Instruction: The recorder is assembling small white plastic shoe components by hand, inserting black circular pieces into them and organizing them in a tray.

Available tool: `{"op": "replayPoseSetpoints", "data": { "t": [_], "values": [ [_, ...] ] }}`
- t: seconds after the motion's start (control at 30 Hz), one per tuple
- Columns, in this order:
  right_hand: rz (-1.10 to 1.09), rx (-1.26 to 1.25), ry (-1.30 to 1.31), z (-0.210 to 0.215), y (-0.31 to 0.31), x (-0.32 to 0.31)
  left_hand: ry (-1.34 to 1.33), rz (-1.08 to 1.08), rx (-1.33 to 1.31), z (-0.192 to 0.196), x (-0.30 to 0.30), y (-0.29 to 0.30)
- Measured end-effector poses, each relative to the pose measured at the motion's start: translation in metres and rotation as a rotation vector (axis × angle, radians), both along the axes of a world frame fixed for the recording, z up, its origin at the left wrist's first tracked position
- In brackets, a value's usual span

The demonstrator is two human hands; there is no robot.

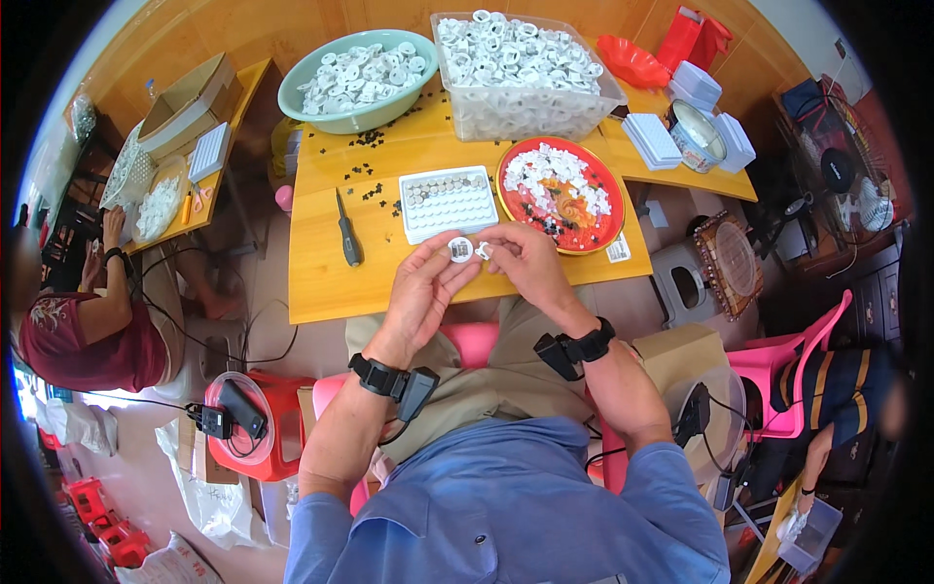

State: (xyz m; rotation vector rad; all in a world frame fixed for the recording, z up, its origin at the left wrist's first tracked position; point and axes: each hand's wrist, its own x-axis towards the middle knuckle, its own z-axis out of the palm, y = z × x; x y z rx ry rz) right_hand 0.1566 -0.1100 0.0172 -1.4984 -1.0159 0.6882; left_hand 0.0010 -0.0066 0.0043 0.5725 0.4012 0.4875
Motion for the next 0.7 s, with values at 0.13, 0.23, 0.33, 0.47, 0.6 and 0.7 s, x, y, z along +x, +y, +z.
{"op": "replayPoseSetpoints", "data": {
  "t": [0.13, 0.23, 0.33, 0.47, 0.6, 0.7],
  "values": [
    [0.073, -0.098, 0.031, 0.005, -0.003, 0.008, 0.013, 0.009, 0.000, 0.000, 0.000, 0.001],
    [0.014, -0.026, 0.066, 0.003, -0.002, 0.008, 0.023, 0.005, 0.004, 0.002, 0.001, -0.001],
    [-0.013, 0.001, 0.089, 0.007, -0.003, 0.001, 0.038, -0.028, 0.015, 0.001, 0.001, -0.002],
    [-0.024, 0.037, -0.066, 0.006, -0.001, -0.004, 0.054, -0.066, 0.021, 0.001, 0.001, -0.002],
    [-0.055, 0.056, -0.062, 0.011, -0.001, -0.009, 0.009, -0.116, -0.013, 0.000, 0.002, -0.004],
    [-0.060, 0.059, -0.068, 0.008, -0.001, -0.009, -0.008, -0.128, -0.025, -0.001, 0.002, -0.007]
  ]
}}
